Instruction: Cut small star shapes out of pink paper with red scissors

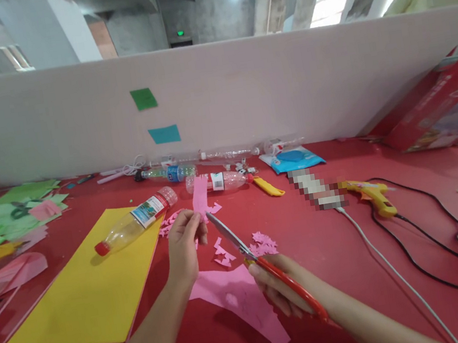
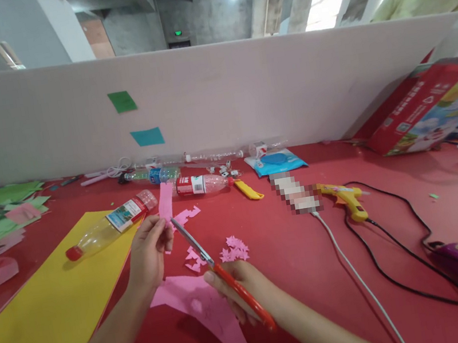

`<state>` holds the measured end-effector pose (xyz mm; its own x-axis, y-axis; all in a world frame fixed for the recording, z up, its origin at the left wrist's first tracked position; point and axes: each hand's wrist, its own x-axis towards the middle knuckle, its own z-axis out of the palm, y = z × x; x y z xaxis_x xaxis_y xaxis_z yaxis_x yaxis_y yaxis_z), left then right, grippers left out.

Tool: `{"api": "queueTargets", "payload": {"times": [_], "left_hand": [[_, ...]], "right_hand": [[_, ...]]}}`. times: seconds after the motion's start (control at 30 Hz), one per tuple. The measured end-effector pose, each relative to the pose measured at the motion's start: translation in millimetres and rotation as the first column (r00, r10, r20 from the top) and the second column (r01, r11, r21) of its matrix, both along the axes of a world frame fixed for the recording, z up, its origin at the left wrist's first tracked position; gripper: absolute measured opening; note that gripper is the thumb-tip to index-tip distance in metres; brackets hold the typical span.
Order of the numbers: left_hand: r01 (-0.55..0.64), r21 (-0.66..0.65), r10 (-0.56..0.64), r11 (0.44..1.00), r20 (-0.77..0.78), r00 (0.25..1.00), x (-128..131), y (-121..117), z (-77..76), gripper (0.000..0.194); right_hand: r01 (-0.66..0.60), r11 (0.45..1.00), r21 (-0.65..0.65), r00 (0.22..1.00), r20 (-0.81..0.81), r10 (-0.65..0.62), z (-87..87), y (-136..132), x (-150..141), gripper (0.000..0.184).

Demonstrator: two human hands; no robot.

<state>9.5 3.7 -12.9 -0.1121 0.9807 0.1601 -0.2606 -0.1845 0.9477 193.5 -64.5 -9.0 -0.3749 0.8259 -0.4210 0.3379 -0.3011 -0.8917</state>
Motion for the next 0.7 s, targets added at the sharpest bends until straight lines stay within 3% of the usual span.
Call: {"api": "queueTargets", "payload": {"times": [0.33,0.7], "left_hand": [[0.071,0.033,-0.065,0.997,-0.166,0.984,-11.3,7.1,-1.0,0.024],[0.151,-0.067,-0.154,0.986,-0.039,0.987,2.7,-1.5,1.5,0.024]], "right_hand": [[-0.028,0.998,0.049,1.000,-0.001,0.028,3.8,0.9,4.6,0.050],[0.038,0.998,0.044,0.999,-0.001,-0.038,0.2,-1.5,-2.9,0.049]]}}
